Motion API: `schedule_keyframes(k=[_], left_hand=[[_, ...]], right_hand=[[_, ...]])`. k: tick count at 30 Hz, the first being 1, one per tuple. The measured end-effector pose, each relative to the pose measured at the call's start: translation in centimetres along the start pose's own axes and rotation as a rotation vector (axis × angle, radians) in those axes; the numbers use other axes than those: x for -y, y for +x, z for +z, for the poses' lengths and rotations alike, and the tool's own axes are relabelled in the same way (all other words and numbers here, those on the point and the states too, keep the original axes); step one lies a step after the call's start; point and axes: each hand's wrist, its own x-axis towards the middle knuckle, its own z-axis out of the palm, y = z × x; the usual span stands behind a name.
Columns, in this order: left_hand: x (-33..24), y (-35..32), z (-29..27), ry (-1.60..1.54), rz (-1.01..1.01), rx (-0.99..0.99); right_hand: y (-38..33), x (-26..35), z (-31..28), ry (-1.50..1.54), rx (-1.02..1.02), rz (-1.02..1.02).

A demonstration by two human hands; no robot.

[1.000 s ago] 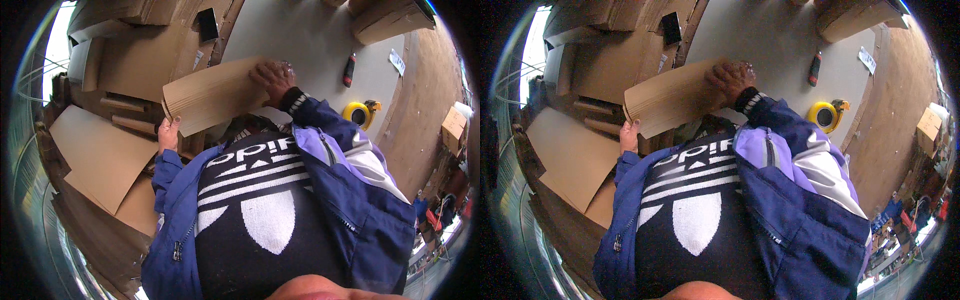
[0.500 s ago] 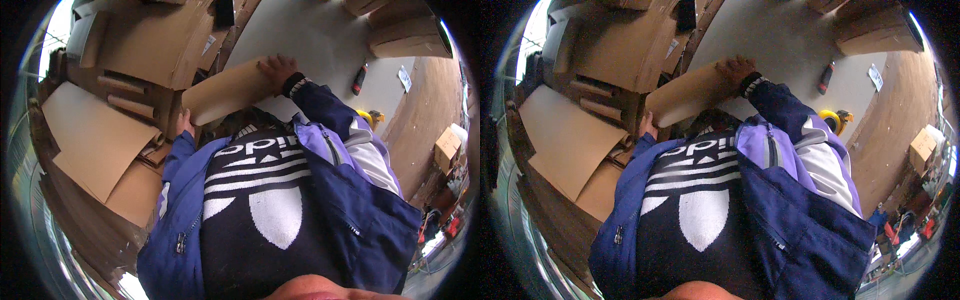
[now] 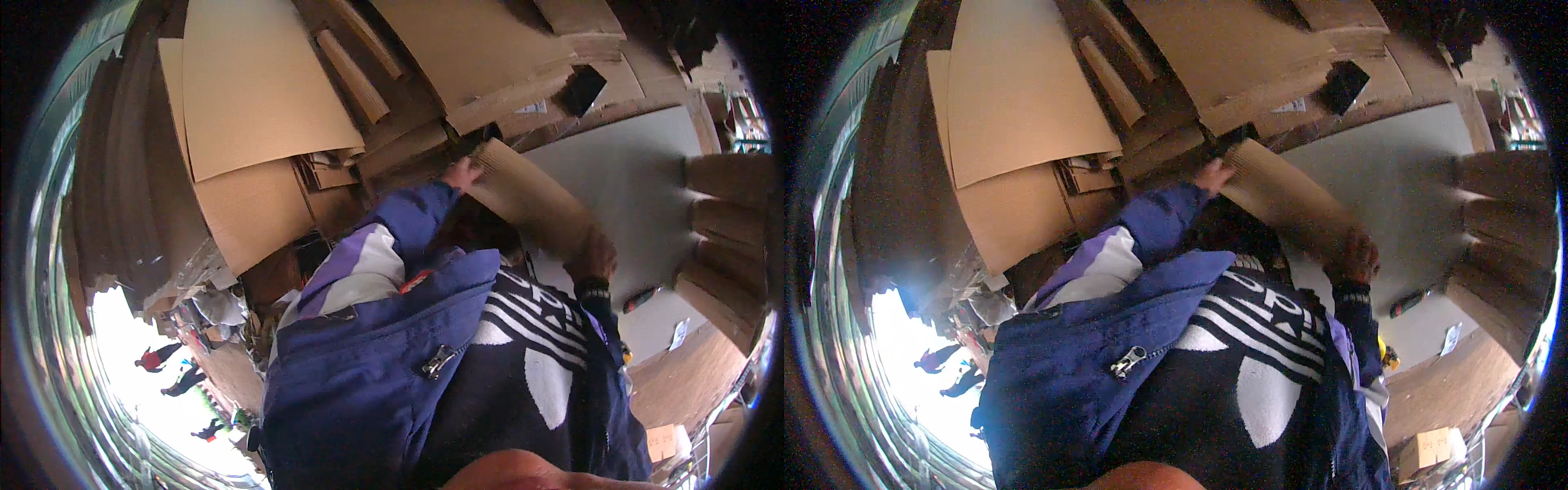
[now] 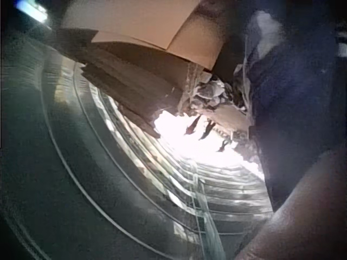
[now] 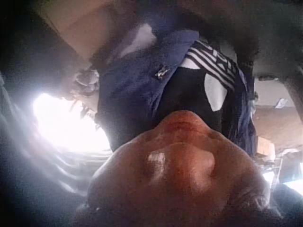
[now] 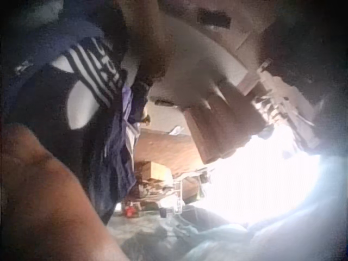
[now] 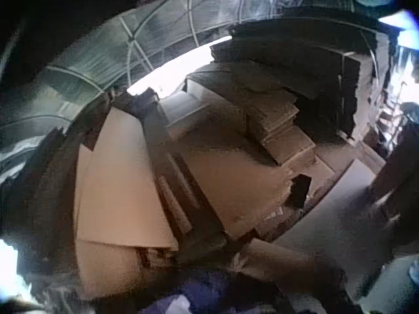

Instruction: The person assembles cylindrical cardboard planters by wrapping flat cardboard sheets around a core, securing them with a tape dispenser, and inserting small potted plants into the finished cylinders. The person repeats this process for multiple units, placing completed planters on a nearby table.

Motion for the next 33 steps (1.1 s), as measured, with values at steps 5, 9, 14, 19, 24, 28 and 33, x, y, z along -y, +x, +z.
schedule_keyframes(k=[5,9,14,19,24,28,33], left_hand=[[-3.7,0.6,3.9,-0.002,0.060,0.104],[-5.9,-0.9,3.1,-0.034,0.097,0.127],[-5.8,-1.5,3.5,-0.175,0.153,0.112],[-0.9,0.7,1.1,-0.105,0.482,-0.468],[6.3,4.6,-16.7,-0.485,0.242,-1.256],[8.1,7.4,-23.9,-0.269,-0.222,-1.080],[5.9,6.9,-22.6,-0.452,-0.133,-0.823]], right_hand=[[-2.4,-1.6,-0.7,-0.141,0.099,0.238],[-1.3,-2.7,0.7,-0.089,0.101,0.229],[1.7,-4.6,4.1,1.337,-0.116,0.243],[3.1,-6.9,1.4,1.265,-0.283,-0.003],[3.7,-5.0,-7.7,1.703,-0.179,0.078],[7.1,1.4,-12.1,1.942,-0.177,0.040],[13.8,9.1,-14.8,1.976,-0.196,0.080]])
